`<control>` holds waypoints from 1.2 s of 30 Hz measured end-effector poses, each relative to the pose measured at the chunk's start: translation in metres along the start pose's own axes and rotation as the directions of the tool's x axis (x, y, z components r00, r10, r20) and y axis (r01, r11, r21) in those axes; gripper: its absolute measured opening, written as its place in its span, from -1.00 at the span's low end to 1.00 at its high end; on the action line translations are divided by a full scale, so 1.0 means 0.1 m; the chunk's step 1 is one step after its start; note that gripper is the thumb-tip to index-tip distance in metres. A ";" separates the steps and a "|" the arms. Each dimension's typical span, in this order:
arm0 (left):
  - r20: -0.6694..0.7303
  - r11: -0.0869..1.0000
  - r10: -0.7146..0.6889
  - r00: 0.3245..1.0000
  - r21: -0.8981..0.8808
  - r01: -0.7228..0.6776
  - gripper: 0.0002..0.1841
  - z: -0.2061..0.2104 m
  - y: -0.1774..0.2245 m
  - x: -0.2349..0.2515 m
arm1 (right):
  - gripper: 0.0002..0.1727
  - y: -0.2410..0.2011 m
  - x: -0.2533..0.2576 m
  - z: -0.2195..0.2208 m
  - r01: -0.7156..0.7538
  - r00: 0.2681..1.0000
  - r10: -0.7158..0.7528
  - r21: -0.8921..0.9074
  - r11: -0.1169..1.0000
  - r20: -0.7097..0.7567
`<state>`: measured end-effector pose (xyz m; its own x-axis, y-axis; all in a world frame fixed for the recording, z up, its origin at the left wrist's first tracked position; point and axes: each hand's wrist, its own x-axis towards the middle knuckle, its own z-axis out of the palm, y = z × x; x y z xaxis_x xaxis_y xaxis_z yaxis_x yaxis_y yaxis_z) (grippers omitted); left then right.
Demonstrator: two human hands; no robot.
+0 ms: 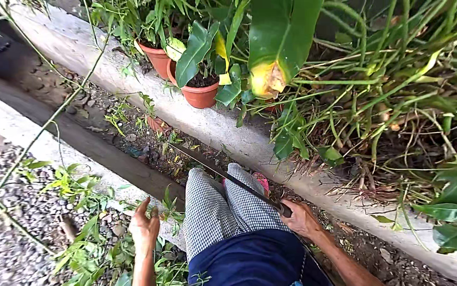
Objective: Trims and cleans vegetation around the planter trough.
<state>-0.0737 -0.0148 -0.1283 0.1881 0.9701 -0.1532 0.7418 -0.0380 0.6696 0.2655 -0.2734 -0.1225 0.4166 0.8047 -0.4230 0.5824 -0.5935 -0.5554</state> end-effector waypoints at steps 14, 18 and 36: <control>0.741 0.955 0.283 0.609 -0.279 -0.104 -0.56 1.79 1.86 0.18 | -0.61 0.91 -1.01 -0.49 -0.163 0.899 0.125 -0.055 0.985 -0.419; 0.779 0.944 0.305 0.547 -0.323 -0.067 -0.56 2.08 2.07 0.05 | -0.61 1.06 -1.10 -0.52 -0.230 0.890 0.207 -0.008 0.973 -0.407; 0.846 0.822 0.147 0.513 -0.393 0.413 -0.55 2.45 2.34 -0.13 | -0.67 1.27 -0.81 -0.33 -0.306 0.911 0.346 0.197 0.932 -0.223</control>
<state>0.2551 -0.0948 -0.1474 0.7498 0.2897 -0.5949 0.4341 0.4632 0.7726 0.3293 -0.4132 -0.1352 0.7371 0.5311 -0.4178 0.2780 -0.8018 -0.5290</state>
